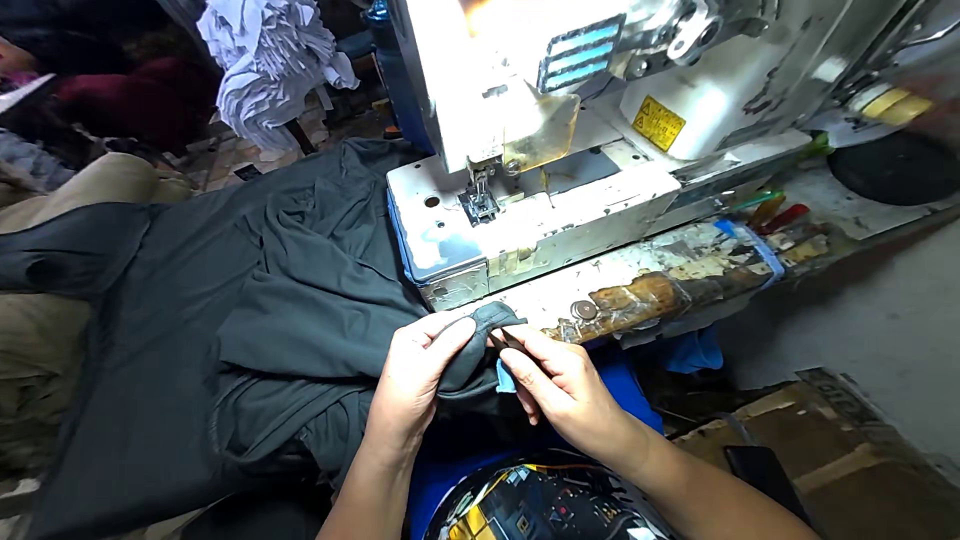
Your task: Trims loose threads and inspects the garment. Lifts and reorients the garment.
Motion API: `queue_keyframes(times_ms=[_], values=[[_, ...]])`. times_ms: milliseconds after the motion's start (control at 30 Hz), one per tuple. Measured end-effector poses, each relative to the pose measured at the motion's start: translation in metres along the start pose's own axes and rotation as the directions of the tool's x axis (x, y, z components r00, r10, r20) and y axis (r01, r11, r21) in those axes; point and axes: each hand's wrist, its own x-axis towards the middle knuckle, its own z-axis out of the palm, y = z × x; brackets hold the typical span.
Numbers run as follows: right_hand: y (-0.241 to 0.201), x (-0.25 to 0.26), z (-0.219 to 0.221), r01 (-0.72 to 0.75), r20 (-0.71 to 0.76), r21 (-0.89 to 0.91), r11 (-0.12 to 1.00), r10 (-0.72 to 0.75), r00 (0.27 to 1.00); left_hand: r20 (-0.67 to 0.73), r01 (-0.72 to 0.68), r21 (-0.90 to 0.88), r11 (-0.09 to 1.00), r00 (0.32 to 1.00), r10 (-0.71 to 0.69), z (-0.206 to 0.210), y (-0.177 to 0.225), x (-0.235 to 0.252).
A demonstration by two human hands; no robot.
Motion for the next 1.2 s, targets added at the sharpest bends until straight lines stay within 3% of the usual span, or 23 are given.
queue_keyframes(times_ms=[600,667,733,800,867,933,1033,1100,1200], values=[[-0.002,-0.001,0.001,0.035,0.012,-0.01,0.999,-0.035,0.999,0.044,-0.016,0.038,0.999,0.999,0.014,-0.002,-0.002,-0.003],[0.001,-0.002,0.0,0.147,0.006,0.048,0.988,-0.148,0.989,0.105,-0.039,0.051,0.998,0.994,0.034,-0.003,-0.001,-0.005],[0.005,-0.004,-0.003,0.345,0.012,0.139,0.928,-0.35,0.937,0.155,-0.093,0.117,0.989,0.985,0.075,-0.002,0.004,-0.008],[-0.004,-0.009,-0.011,0.509,0.069,0.195,0.838,-0.53,0.845,0.102,-0.122,0.251,0.96,0.99,0.099,-0.003,0.003,-0.006],[-0.022,-0.013,-0.02,0.574,0.161,0.229,0.787,-0.612,0.774,0.006,-0.058,0.262,0.963,0.998,0.059,-0.004,-0.009,0.0],[-0.022,-0.009,-0.02,0.564,0.142,0.14,0.814,-0.58,0.802,0.001,-0.038,0.216,0.976,0.999,0.038,-0.004,-0.014,0.001],[-0.001,-0.002,-0.01,0.379,-0.098,-0.161,0.911,-0.397,0.913,-0.027,-0.047,0.182,0.982,0.998,0.052,0.001,-0.014,0.0],[0.005,0.001,-0.005,0.266,-0.2,-0.275,0.924,-0.325,0.924,-0.034,-0.059,0.194,0.979,0.997,0.066,0.002,-0.012,-0.001],[0.008,0.003,0.0,0.237,-0.235,-0.389,0.89,-0.345,0.909,-0.009,-0.085,0.218,0.972,0.996,0.089,0.004,-0.009,-0.001]])
